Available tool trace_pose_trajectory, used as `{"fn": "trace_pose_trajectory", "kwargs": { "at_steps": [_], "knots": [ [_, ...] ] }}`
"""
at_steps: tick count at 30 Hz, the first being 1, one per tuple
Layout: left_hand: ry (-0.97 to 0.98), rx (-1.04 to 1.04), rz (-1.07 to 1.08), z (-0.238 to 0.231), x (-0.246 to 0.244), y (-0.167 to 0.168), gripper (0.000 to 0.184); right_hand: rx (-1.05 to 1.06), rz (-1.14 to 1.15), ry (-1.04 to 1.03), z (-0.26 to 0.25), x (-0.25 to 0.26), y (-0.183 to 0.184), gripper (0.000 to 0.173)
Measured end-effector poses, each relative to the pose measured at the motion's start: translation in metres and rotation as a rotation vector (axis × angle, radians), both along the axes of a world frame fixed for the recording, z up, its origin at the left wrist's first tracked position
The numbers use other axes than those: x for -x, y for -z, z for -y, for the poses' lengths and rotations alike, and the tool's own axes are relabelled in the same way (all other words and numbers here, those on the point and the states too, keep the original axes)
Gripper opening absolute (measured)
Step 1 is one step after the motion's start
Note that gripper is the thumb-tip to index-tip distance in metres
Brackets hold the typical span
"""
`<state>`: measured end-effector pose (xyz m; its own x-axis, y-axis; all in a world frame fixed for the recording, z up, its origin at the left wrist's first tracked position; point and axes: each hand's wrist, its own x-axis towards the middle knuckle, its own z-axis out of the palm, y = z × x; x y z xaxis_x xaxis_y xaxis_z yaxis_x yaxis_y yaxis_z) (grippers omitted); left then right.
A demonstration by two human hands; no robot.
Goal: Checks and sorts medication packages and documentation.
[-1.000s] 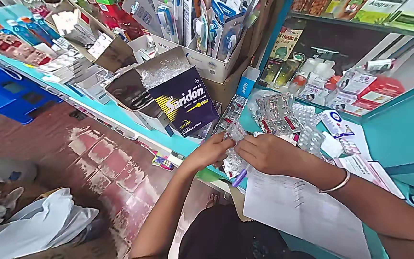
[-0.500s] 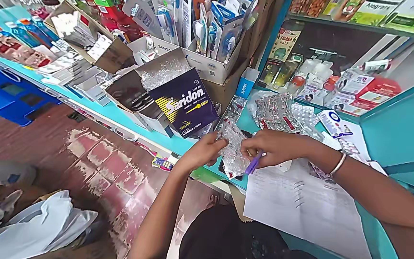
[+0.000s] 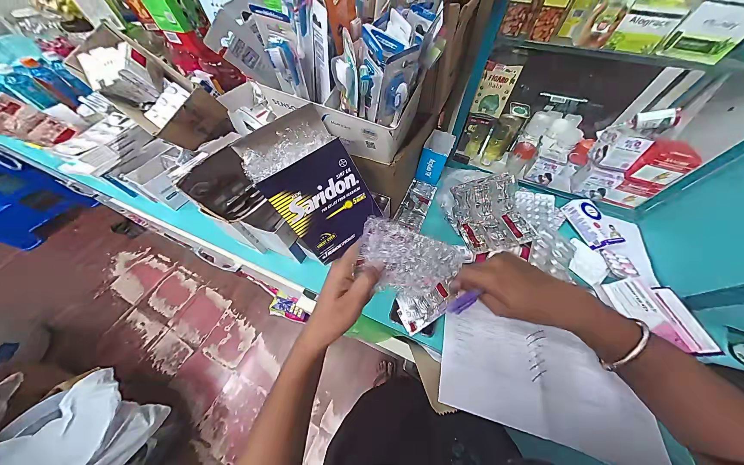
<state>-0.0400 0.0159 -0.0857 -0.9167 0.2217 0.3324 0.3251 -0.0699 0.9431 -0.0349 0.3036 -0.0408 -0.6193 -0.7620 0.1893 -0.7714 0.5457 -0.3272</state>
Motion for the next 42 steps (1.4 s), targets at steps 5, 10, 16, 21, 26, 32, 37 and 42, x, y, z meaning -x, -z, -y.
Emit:
{"fn": "trace_pose_trajectory", "kwargs": {
  "at_steps": [5,10,16,21,26,32,37,42],
  "knots": [
    [-0.299,-0.186,0.284,-0.032,-0.003,0.001,0.034,0.235,0.412,-0.047,0.025,-0.015,0.022,0.033],
    [-0.228,-0.526,0.751,-0.047,0.001,-0.007,0.028,0.150,0.433,0.001,0.042,-0.021,0.020,0.030],
    [0.077,-0.739,1.009,-0.034,0.004,0.005,0.035,0.227,0.281,0.062,0.046,-0.026,0.033,0.026],
    [0.097,-0.837,0.941,-0.015,0.004,0.017,0.034,0.239,0.014,0.192,0.037,-0.036,0.045,0.040],
    [0.337,-1.054,0.931,-0.030,-0.012,0.013,0.027,0.240,0.159,0.342,0.049,-0.031,0.039,0.074],
    [0.194,-0.941,0.882,-0.031,-0.021,-0.001,0.029,0.667,0.829,0.246,0.039,-0.020,0.039,0.019],
    [-0.045,-0.559,0.713,-0.038,-0.016,0.004,0.028,0.789,0.260,0.492,0.017,-0.013,0.031,0.042],
    [0.062,-0.305,0.493,-0.049,-0.014,0.013,0.033,0.291,-0.279,0.292,0.041,-0.010,0.026,0.052]
  ]
}}
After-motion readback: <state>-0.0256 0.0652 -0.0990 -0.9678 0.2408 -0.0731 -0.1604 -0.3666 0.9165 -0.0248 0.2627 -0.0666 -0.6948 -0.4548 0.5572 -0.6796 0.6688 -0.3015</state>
